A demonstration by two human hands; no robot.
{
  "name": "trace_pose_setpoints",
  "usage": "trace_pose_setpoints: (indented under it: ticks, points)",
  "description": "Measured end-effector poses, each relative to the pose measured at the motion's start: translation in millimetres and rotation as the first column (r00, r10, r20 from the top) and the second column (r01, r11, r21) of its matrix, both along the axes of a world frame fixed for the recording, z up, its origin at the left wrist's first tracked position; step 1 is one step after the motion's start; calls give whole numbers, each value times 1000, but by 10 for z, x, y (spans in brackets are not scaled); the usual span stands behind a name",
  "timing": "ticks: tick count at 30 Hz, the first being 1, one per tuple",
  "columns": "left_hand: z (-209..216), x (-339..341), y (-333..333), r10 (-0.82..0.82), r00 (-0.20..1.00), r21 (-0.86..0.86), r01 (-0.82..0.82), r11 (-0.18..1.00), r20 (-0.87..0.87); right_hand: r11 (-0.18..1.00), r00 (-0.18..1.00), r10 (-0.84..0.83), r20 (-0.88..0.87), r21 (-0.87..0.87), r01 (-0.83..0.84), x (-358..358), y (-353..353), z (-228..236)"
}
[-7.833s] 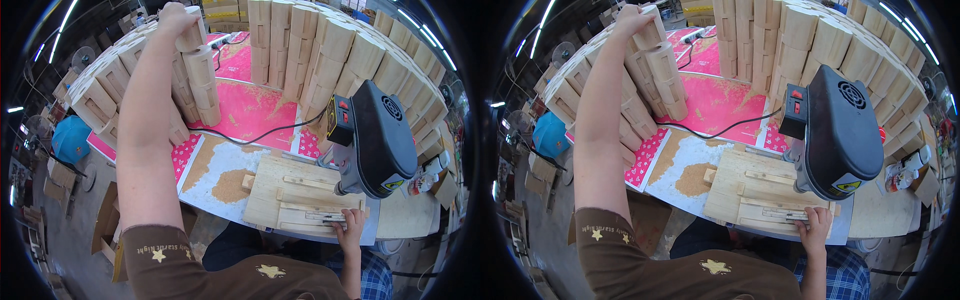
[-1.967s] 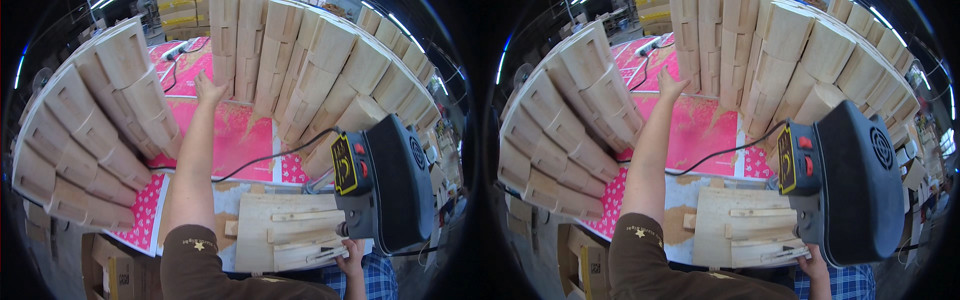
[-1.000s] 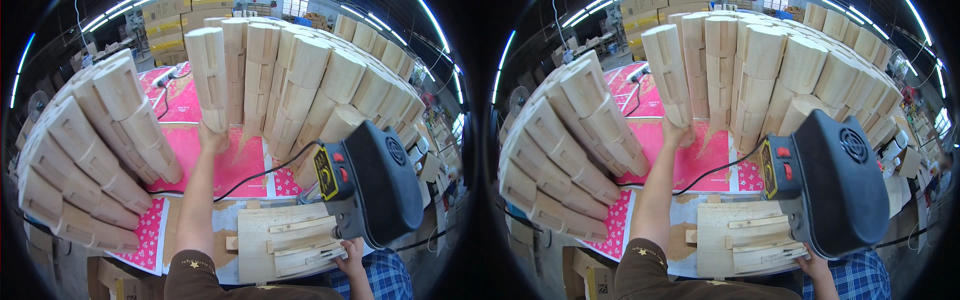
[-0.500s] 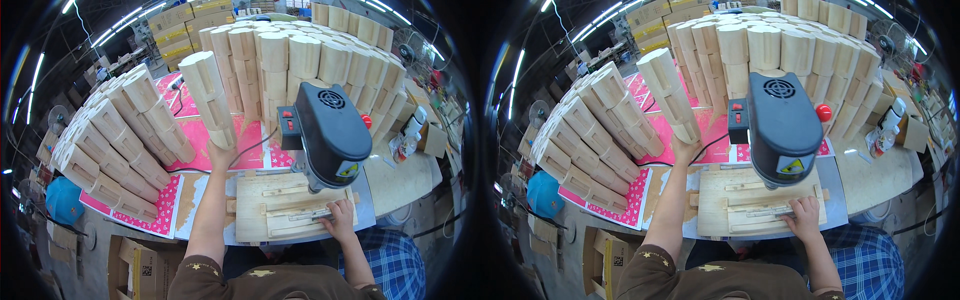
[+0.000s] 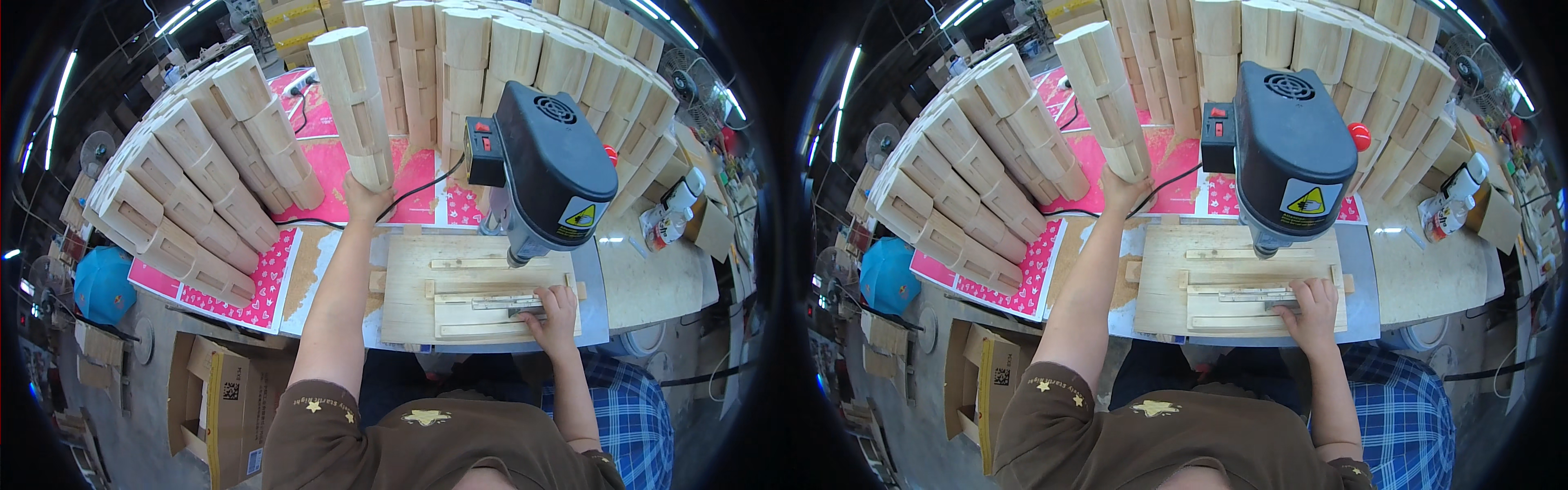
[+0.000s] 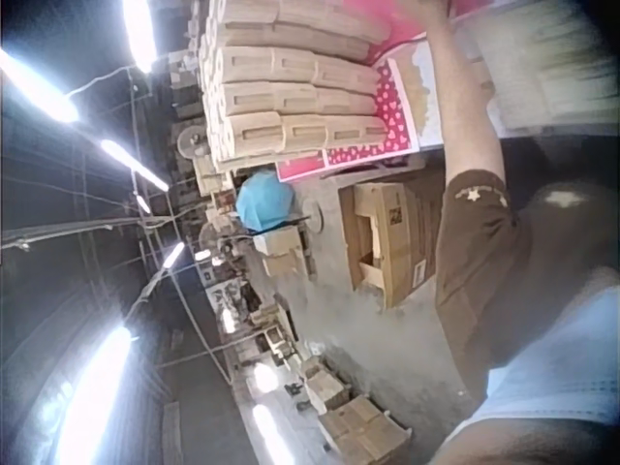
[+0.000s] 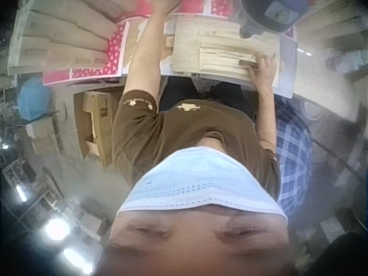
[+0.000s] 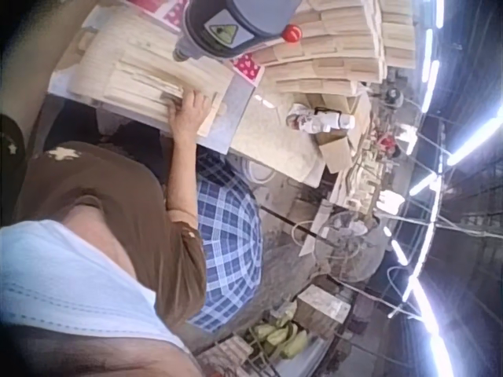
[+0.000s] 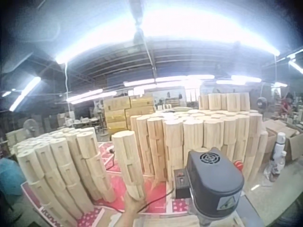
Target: Drilling slots into wooden blocks using a manual drill press.
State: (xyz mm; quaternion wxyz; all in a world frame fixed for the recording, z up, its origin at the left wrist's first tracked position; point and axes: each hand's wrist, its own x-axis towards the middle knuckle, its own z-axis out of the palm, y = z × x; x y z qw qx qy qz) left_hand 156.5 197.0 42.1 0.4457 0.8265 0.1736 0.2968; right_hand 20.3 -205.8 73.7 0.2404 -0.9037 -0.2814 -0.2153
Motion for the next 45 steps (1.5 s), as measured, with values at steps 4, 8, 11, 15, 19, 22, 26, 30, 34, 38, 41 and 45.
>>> trace_pose_setpoints:
  ticks: [4, 8, 11, 15, 19, 22, 26, 30, 34, 38, 41, 45]
  points:
    - [418, -28, -77, 91, 988, 13, -93, 996, 121, 1000, 1000, 7, 22, 19, -7, -12, -36, -17]
    - [1218, 116, -12, 117, 902, 18, -137, 990, 415, 1000, 999, -2, 40, 9, 2, -49, -92, -24]
    - [1722, 54, -187, 60, 887, -67, -33, 997, 457, 1000, 998, -20, 52, 21, 19, -37, -113, -58]
    - [1696, 320, 150, 257, 898, 154, -328, 932, 357, 999, 997, 32, 65, 3, -33, 1, -95, -70]
    - [1918, 260, -89, 221, 942, 159, -265, 951, 252, 1000, 997, 23, 78, 15, -25, -18, -154, -78]
    - [2064, 95, -202, 301, 921, 194, -352, 916, 247, 999, 995, 52, 85, 7, -53, -12, -172, -74]
    - [2128, -318, -292, 98, 804, 48, -156, 987, 586, 994, 992, 104, 66, -43, -101, -4, -200, -39]
    - [2080, -1168, -621, -207, 808, -35, 270, 962, 552, 987, 987, 158, -28, -13, -159, 71, -310, -86]
    - [1634, -1884, -741, -381, 851, -61, 430, 901, 363, 976, 967, 212, -141, 82, -202, 115, -316, -37]
    - [1115, -2286, -867, -504, 864, -206, 490, 847, -16, 973, 961, 228, -155, 81, -217, 171, -296, -13]
    - [835, -2319, -925, -577, 787, -212, 539, 815, -219, 975, 965, 214, -150, 86, -203, 221, -295, -17]
    - [565, -2216, -936, -691, 619, -261, 645, 718, -373, 973, 949, 229, -217, 84, -215, 283, -283, 31]
